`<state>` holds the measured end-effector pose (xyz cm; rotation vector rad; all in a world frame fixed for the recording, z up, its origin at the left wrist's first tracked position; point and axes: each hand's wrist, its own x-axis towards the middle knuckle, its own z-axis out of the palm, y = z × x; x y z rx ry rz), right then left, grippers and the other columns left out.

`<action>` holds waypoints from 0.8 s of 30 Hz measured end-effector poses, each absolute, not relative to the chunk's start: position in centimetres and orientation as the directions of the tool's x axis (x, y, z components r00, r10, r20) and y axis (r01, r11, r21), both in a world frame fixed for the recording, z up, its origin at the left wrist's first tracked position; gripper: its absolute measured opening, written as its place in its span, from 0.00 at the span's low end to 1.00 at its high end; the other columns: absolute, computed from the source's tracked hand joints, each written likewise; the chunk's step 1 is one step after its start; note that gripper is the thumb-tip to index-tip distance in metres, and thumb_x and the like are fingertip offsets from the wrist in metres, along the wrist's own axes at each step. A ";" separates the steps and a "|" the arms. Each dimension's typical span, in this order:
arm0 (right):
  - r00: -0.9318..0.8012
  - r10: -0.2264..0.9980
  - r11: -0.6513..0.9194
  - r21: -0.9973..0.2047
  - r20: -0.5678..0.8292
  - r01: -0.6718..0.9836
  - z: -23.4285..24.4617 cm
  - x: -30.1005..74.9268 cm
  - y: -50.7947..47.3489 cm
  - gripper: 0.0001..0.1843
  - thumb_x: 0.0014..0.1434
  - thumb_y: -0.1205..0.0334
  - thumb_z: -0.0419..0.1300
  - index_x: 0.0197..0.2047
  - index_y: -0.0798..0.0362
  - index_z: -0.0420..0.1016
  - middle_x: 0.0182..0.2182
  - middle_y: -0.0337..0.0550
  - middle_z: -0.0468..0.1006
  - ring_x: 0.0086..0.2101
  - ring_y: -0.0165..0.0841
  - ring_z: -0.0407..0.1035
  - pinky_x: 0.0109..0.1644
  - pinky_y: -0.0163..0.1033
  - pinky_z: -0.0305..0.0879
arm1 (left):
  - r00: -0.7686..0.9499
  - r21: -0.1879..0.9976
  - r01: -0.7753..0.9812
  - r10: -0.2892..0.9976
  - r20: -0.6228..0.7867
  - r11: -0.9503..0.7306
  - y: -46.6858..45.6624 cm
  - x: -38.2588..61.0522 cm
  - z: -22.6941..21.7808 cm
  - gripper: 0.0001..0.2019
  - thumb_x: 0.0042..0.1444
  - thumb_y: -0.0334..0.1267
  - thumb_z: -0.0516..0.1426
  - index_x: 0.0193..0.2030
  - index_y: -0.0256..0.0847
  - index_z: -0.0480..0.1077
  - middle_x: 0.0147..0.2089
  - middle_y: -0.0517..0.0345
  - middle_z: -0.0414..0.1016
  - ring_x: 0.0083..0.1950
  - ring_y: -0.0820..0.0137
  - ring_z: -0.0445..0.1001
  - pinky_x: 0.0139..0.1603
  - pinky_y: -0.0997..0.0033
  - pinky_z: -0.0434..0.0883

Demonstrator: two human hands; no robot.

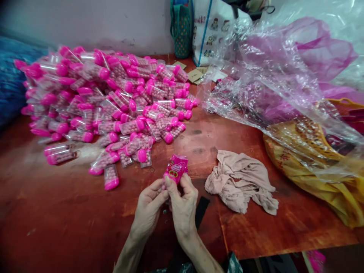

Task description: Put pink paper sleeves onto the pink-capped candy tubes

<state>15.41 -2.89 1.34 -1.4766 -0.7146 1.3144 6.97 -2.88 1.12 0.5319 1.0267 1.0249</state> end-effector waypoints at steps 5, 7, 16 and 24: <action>0.195 0.892 -0.340 -0.890 -0.407 -0.304 1.0 16.5 -2.4 0.12 0.49 0.56 0.63 0.34 0.56 0.73 0.24 0.38 0.74 0.21 0.26 0.66 0.22 0.29 0.64 | 0.129 0.838 -0.339 0.904 -0.408 0.427 -2.6 6.8 1.3 0.11 0.50 0.33 0.58 0.41 0.38 0.64 0.25 0.62 0.69 0.22 0.75 0.68 0.17 0.80 0.61; 0.188 0.882 -0.339 -0.858 -0.433 -0.386 0.8 16.9 -2.2 0.12 0.48 0.57 0.64 0.32 0.57 0.73 0.24 0.40 0.75 0.23 0.29 0.68 0.25 0.32 0.66 | 0.191 0.847 -0.306 0.899 -0.393 0.435 -2.5 6.5 1.5 0.14 0.50 0.33 0.57 0.44 0.40 0.61 0.25 0.61 0.69 0.21 0.75 0.68 0.16 0.81 0.59; 0.117 0.874 -0.414 -0.849 -0.471 -0.328 1.5 16.2 -2.5 0.13 0.47 0.55 0.64 0.26 0.58 0.71 0.18 0.38 0.73 0.14 0.25 0.63 0.15 0.29 0.61 | 0.233 0.856 -0.292 0.900 -0.369 0.427 -2.5 6.0 1.6 0.24 0.53 0.33 0.55 0.55 0.44 0.52 0.28 0.60 0.70 0.22 0.75 0.69 0.17 0.81 0.59; 0.154 0.908 -0.343 -0.904 -0.388 -0.254 1.8 15.9 -3.0 0.13 0.52 0.53 0.60 0.31 0.56 0.71 0.14 0.32 0.66 0.12 0.23 0.59 0.13 0.29 0.61 | 0.212 0.786 -0.439 0.901 -0.379 0.434 -2.3 6.6 1.5 0.21 0.52 0.36 0.55 0.53 0.43 0.57 0.26 0.60 0.70 0.19 0.76 0.68 0.14 0.81 0.59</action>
